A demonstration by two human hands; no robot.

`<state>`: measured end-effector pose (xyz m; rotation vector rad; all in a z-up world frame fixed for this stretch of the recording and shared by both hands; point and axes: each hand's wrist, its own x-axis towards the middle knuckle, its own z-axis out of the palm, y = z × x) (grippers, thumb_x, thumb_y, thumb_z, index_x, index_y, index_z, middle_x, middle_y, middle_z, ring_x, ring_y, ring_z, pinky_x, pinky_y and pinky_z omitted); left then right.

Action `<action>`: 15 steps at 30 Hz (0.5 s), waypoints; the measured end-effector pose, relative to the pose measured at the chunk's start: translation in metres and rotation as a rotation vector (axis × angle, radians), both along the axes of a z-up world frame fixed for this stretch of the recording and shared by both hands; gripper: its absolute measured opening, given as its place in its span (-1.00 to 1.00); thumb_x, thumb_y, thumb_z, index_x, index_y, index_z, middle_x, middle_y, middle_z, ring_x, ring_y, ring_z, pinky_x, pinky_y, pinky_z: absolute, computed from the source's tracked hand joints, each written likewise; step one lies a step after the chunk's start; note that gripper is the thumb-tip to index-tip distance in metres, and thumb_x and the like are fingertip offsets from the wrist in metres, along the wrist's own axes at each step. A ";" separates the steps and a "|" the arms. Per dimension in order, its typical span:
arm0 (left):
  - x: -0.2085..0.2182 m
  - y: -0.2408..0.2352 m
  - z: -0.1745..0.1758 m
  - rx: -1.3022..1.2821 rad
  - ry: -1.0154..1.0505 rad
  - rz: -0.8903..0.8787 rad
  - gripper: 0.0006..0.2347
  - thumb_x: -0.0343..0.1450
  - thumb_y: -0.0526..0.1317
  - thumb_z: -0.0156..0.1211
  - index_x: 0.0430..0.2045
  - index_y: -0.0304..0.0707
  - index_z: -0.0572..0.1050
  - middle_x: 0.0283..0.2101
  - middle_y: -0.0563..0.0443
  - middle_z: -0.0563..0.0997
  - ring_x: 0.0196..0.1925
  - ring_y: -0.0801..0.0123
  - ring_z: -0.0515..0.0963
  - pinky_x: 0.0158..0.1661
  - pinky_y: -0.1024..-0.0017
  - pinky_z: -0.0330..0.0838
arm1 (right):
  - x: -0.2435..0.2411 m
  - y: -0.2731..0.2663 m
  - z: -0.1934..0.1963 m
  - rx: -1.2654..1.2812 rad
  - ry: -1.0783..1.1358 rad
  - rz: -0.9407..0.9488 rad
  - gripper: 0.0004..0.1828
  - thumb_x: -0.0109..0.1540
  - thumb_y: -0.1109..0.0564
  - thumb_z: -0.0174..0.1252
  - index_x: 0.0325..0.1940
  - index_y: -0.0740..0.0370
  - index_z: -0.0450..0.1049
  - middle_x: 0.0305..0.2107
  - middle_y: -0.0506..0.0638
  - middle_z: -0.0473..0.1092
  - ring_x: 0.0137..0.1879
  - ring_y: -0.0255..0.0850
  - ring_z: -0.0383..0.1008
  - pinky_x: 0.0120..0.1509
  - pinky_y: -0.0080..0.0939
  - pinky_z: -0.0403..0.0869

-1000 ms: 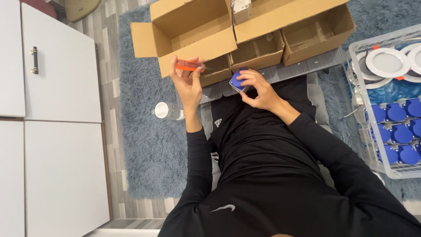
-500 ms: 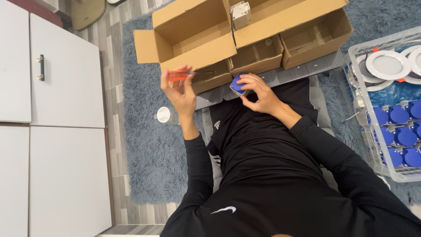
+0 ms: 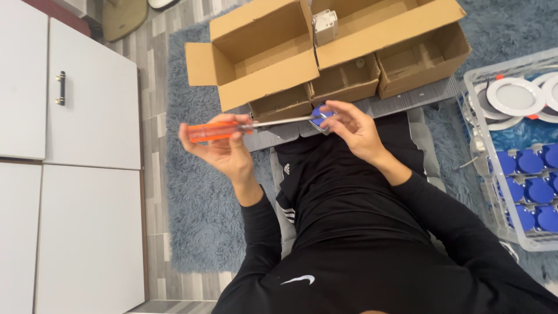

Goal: Assemble electrical components and LED lights using a screwdriver

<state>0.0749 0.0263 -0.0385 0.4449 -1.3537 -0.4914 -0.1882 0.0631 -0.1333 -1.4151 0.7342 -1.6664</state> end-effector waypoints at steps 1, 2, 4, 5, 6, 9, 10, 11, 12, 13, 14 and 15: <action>-0.005 0.005 0.002 0.010 0.002 -0.007 -0.19 0.56 -0.40 0.30 0.60 0.21 -0.16 -0.02 -0.38 0.61 -0.05 -0.18 0.77 -0.06 -0.05 0.83 | 0.001 0.006 0.002 0.084 -0.096 0.089 -0.58 0.52 0.23 0.08 0.48 0.37 0.38 0.18 0.29 0.54 0.03 -0.11 0.66 0.06 -0.24 0.61; -0.007 0.006 0.002 0.006 0.003 -0.005 -0.19 0.56 -0.40 0.30 0.60 0.21 -0.16 -0.02 -0.38 0.61 -0.05 -0.18 0.77 -0.06 -0.05 0.83 | 0.002 0.006 0.000 0.080 -0.095 0.092 -0.58 0.52 0.23 0.08 0.48 0.37 0.38 0.18 0.29 0.54 0.03 -0.11 0.66 0.06 -0.24 0.61; -0.013 0.009 0.003 0.025 0.001 -0.063 -0.19 0.55 -0.41 0.30 0.60 0.20 -0.15 -0.01 -0.36 0.62 -0.03 -0.17 0.77 -0.03 -0.03 0.81 | 0.001 0.006 -0.004 0.117 -0.125 0.094 -0.64 0.49 0.30 0.10 0.38 0.42 0.49 -0.01 0.30 0.61 -0.10 -0.10 0.71 -0.06 -0.22 0.65; -0.013 0.009 0.003 0.021 0.002 -0.062 -0.19 0.55 -0.41 0.30 0.60 0.20 -0.15 -0.01 -0.36 0.62 -0.03 -0.17 0.77 -0.03 -0.03 0.81 | 0.001 0.005 -0.009 0.113 -0.124 0.096 -0.64 0.49 0.30 0.10 0.38 0.42 0.49 -0.01 0.30 0.61 -0.10 -0.10 0.71 -0.06 -0.22 0.65; -0.013 0.010 0.002 0.032 -0.015 -0.059 -0.19 0.55 -0.41 0.30 0.59 0.17 -0.15 -0.01 -0.38 0.62 -0.02 -0.19 0.77 -0.03 -0.03 0.80 | 0.000 0.004 -0.015 0.133 -0.130 0.083 -0.69 0.49 0.33 0.11 0.32 0.45 0.52 -0.08 0.30 0.63 -0.15 -0.10 0.71 -0.10 -0.23 0.65; -0.013 0.012 0.000 0.055 -0.028 -0.065 -0.20 0.54 -0.42 0.31 0.58 0.13 -0.14 0.00 -0.40 0.62 -0.02 -0.21 0.77 -0.02 -0.04 0.79 | -0.002 0.005 -0.019 0.160 -0.168 0.085 -0.71 0.46 0.35 0.15 0.26 0.48 0.55 -0.15 0.30 0.64 -0.21 -0.09 0.72 -0.14 -0.22 0.66; -0.013 0.012 0.000 0.067 -0.024 -0.075 -0.20 0.54 -0.42 0.31 0.58 0.13 -0.14 0.00 -0.40 0.62 -0.01 -0.21 0.77 -0.01 -0.05 0.79 | -0.002 0.007 -0.018 0.169 -0.200 0.100 -0.70 0.44 0.35 0.18 0.26 0.49 0.55 -0.14 0.31 0.64 -0.21 -0.08 0.72 -0.14 -0.20 0.67; -0.013 0.012 -0.001 0.067 -0.024 -0.073 -0.20 0.54 -0.42 0.31 0.58 0.13 -0.14 0.00 -0.40 0.62 -0.01 -0.21 0.77 -0.01 -0.05 0.79 | -0.002 0.007 -0.017 0.169 -0.200 0.102 -0.70 0.44 0.35 0.18 0.26 0.49 0.55 -0.14 0.31 0.64 -0.21 -0.08 0.72 -0.14 -0.20 0.67; -0.012 0.012 -0.002 0.071 -0.026 -0.073 -0.20 0.54 -0.42 0.31 0.59 0.13 -0.14 0.01 -0.41 0.62 -0.01 -0.22 0.76 -0.01 -0.05 0.79 | -0.001 0.007 -0.017 0.176 -0.217 0.100 -0.72 0.43 0.36 0.19 0.23 0.49 0.55 -0.13 0.31 0.64 -0.19 -0.07 0.73 -0.13 -0.18 0.68; -0.012 0.012 -0.002 0.075 -0.029 -0.076 -0.20 0.54 -0.41 0.31 0.59 0.13 -0.14 0.01 -0.43 0.62 0.00 -0.23 0.76 -0.02 -0.05 0.79 | -0.001 0.007 -0.017 0.182 -0.235 0.095 -0.73 0.42 0.38 0.21 0.21 0.50 0.56 -0.12 0.32 0.64 -0.18 -0.05 0.74 -0.12 -0.16 0.68; -0.012 0.012 -0.002 0.075 -0.029 -0.077 -0.20 0.54 -0.41 0.31 0.59 0.13 -0.14 0.01 -0.43 0.62 0.00 -0.23 0.76 -0.02 -0.05 0.79 | -0.001 0.006 -0.018 0.182 -0.236 0.095 -0.73 0.42 0.38 0.21 0.21 0.50 0.56 -0.12 0.32 0.64 -0.18 -0.05 0.74 -0.12 -0.16 0.68; -0.013 0.012 -0.002 0.075 -0.029 -0.086 -0.19 0.54 -0.42 0.31 0.59 0.13 -0.14 0.00 -0.43 0.62 -0.01 -0.25 0.76 -0.05 -0.03 0.79 | -0.001 0.005 -0.020 0.189 -0.256 0.101 -0.75 0.41 0.39 0.22 0.18 0.50 0.55 -0.14 0.32 0.64 -0.18 -0.05 0.73 -0.13 -0.17 0.68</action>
